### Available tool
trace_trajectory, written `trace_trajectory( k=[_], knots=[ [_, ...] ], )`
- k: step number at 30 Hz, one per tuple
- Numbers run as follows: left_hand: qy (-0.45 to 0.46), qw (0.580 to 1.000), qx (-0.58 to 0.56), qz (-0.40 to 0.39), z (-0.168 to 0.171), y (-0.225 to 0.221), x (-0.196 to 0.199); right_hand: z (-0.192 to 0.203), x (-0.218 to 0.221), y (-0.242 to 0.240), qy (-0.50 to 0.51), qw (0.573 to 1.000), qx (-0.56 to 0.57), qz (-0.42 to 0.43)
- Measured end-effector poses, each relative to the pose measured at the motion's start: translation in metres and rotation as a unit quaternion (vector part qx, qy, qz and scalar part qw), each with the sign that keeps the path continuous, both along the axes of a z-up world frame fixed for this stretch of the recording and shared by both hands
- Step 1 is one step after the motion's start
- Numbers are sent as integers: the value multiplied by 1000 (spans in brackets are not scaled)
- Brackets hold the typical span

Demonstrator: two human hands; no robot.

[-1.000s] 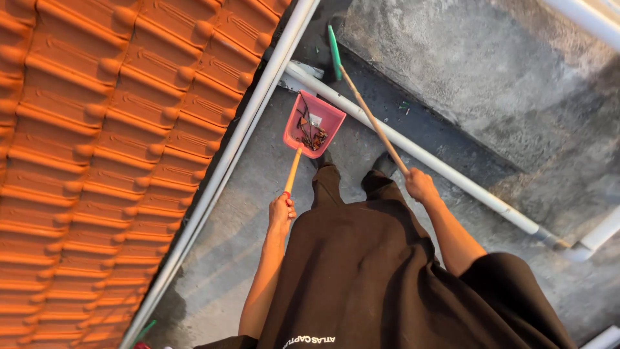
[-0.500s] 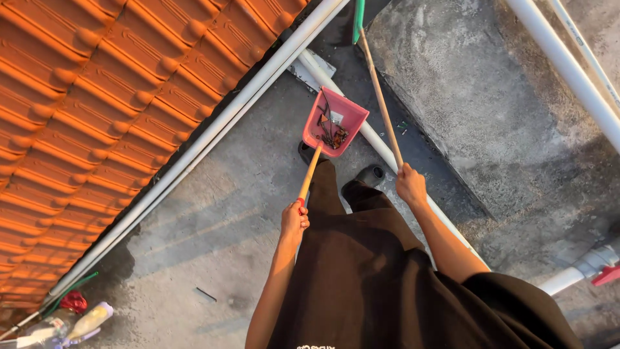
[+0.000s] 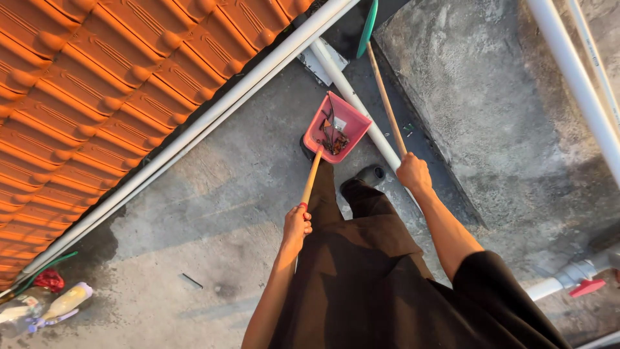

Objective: The person sweeps debris from a concrete roof into a pink dustpan using a small broom. They move around various pipes and roof tiles, gathering small items and repositioning the dustpan to collect more material.

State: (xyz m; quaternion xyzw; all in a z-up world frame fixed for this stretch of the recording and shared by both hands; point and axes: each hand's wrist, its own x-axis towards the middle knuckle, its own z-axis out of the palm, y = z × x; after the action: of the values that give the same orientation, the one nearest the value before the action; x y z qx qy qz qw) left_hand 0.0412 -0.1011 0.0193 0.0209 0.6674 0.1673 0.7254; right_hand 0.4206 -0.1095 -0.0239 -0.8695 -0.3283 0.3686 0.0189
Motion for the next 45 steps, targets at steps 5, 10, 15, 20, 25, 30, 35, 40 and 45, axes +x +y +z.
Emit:
trace_trajectory(
  k=[5, 10, 15, 20, 25, 30, 35, 40, 45],
  knots=[
    [5, 1000, 10, -18, -3, 29, -11, -1, -13, -12, -1, 999, 34, 9],
    [33, 999, -10, -24, 3, 59, -22, -10, -50, 66, 68, 987, 64, -131],
    [-2, 999, 13, -34, 11, 89, -36, -55, -45, 82, 69, 994, 51, -72],
    [19, 998, -2, -54, 14, 123, -47, 9, -44, 43, 3, 999, -41, -13],
    [24, 997, 0, -72, 6, 154, -58, 79, -50, -4, -39, 994, -100, -9],
    [18, 996, 13, -89, -5, 177, -65, 136, -62, -11, -40, 993, -107, 0],
    [21, 994, 8, -111, -5, 195, -68, 130, -82, -2, -43, 996, -75, -36],
    [18, 993, 5, -114, -8, 201, -77, 112, -81, -15, -45, 997, -54, -38],
    [1, 995, 6, -96, -14, 198, -96, 134, -66, -74, -50, 979, -199, -8]
  ],
)
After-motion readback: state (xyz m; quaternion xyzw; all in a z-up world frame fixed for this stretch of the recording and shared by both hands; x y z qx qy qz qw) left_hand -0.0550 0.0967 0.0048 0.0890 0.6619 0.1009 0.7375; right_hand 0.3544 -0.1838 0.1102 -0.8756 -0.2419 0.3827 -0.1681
